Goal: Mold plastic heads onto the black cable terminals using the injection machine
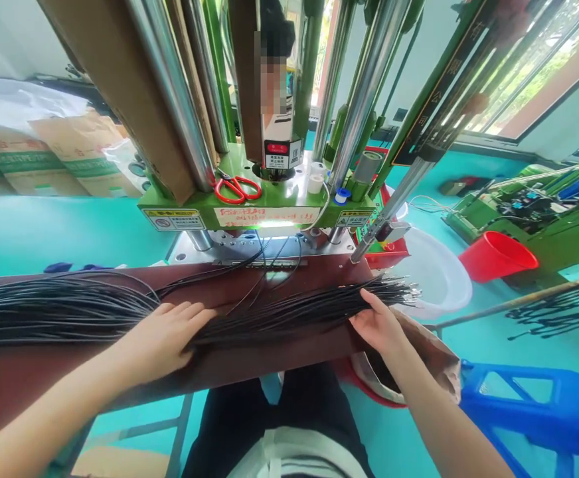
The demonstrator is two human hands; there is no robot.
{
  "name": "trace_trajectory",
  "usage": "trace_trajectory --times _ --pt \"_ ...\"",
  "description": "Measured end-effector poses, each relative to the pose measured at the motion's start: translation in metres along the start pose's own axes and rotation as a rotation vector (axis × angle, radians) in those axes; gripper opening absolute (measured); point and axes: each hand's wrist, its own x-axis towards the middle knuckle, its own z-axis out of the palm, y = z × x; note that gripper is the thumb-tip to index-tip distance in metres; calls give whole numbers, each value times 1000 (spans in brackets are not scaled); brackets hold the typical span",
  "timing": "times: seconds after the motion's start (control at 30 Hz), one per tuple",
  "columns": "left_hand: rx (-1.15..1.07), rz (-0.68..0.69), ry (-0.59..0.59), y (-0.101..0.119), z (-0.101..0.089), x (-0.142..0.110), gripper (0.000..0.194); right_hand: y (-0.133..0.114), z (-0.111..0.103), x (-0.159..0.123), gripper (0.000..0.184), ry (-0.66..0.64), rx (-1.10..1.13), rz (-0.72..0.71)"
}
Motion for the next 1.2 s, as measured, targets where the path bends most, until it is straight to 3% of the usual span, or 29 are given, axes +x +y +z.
trace_trajectory --times 0.13,0.27,0.33,0.43,0.57,0.7,0.8,0.87,0.97,1.03,1.13,1.2 --pt "124 0 11 -21 9 1 32 -1 5 -2 14 20 -3 4" --pt "309 -161 261 -24 15 6 25 2 17 0 13 -70 3 -61" --pt "314 -188 324 -23 15 7 26 2 21 3 14 -114 -24 -102" --pt "187 -67 291 -24 17 4 29 -4 17 7 13 -99 -156 16" --pt "75 0 229 -29 21 5 35 -17 0 3 34 -14 -373 317" --pt "62 -55 118 -33 21 12 43 -36 -11 -9 32 4 -593 357" --pt "15 -69 98 -28 16 12 46 -49 -21 -21 14 76 -766 158" --pt "-89 -18 115 -17 9 14 53 -52 -29 -30 11 191 -852 -149" --pt "-258 17 165 17 -4 33 61 -38 -40 -44 14 361 -938 -724" --pt "-315 -10 172 46 -11 58 58 -19 -43 -49 12 379 -960 -959" --pt "-291 -22 121 79 -11 103 54 17 -42 -48 9 209 -1096 -1005" --pt "-309 -32 5 89 -9 128 49 37 -38 -44 11 42 -1243 -979"
